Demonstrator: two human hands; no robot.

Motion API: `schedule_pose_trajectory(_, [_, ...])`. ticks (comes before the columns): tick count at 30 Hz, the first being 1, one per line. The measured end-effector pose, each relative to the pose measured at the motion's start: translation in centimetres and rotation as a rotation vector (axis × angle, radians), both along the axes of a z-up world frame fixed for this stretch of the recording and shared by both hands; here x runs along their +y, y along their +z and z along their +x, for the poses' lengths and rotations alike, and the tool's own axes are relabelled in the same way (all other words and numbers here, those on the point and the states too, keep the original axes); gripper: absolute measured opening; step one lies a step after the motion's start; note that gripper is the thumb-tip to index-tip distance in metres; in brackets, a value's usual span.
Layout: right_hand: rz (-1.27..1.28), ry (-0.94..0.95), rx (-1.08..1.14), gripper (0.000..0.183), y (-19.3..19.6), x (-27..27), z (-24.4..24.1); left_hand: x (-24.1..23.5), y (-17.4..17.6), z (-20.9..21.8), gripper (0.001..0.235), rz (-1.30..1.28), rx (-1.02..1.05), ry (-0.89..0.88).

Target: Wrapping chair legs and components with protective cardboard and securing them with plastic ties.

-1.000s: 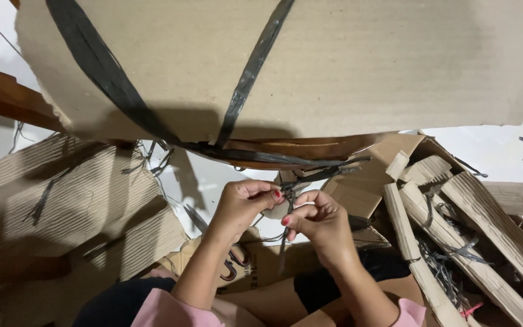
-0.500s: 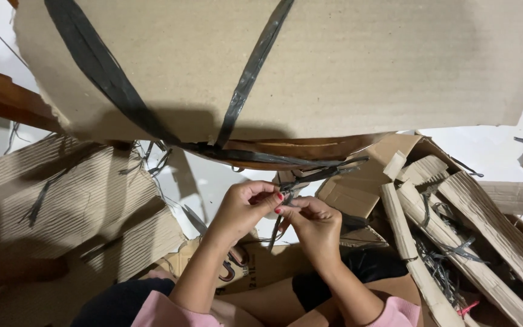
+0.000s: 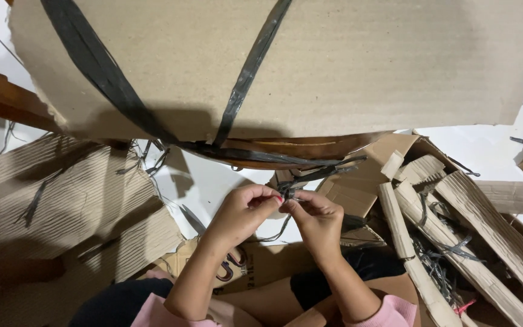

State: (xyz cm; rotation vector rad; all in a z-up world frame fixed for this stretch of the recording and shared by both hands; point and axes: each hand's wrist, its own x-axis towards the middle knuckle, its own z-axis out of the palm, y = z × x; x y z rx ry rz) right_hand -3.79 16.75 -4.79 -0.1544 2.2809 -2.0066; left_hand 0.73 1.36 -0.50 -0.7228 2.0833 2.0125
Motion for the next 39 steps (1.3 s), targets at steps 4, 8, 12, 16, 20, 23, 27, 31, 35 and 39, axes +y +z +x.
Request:
schedule_pose_trajectory(4, [-0.153,0.038,-0.116,0.016,0.4,0.1,0.0,-0.2,0.4,-0.1,0.025,-0.045,-0.032,-0.028])
schedule_pose_trajectory(8, [-0.238,0.019,-0.213,0.019,0.1,0.0,0.3,-0.2,1.0,-0.1,0.025,-0.052,-0.049,-0.030])
schedule_pose_trajectory(12, [-0.305,-0.048,-0.260,0.015,-0.2,0.0,-0.2,-0.2,1.1,0.0,0.025,-0.140,-0.054,-0.034])
schedule_pose_trajectory(16, [-0.375,-0.056,-0.283,0.014,-1.1,0.2,-0.2,-0.1,1.4,0.0,0.025,-0.179,-0.067,-0.032])
schedule_pose_trajectory(20, [-0.438,0.004,-0.336,0.015,-2.1,0.8,-0.5,0.0,1.0,0.0,0.022,-0.343,0.070,-0.017])
schedule_pose_trajectory(23, [-0.460,0.047,-0.351,0.018,-2.5,1.0,-0.9,-0.2,0.4,0.0,0.016,-0.509,0.295,-0.028])
schedule_pose_trajectory(27, [-0.444,0.105,-0.348,0.021,-2.4,1.2,-1.2,-0.7,-0.3,-0.1,0.013,-0.768,0.644,-0.142])
schedule_pose_trajectory(31, [-0.455,0.129,-0.340,0.022,-2.6,1.5,-1.4,-1.4,0.6,0.0,0.013,-0.727,0.633,-0.216])
schedule_pose_trajectory(35, [-0.444,0.179,-0.341,0.023,-2.2,1.8,-1.5,-1.8,1.6,0.0,0.016,-0.503,0.592,-0.252])
schedule_pose_trajectory(39, [-0.440,0.194,-0.350,0.023,-3.0,2.3,-1.4,-2.2,1.7,0.2,0.014,-0.286,0.552,-0.249])
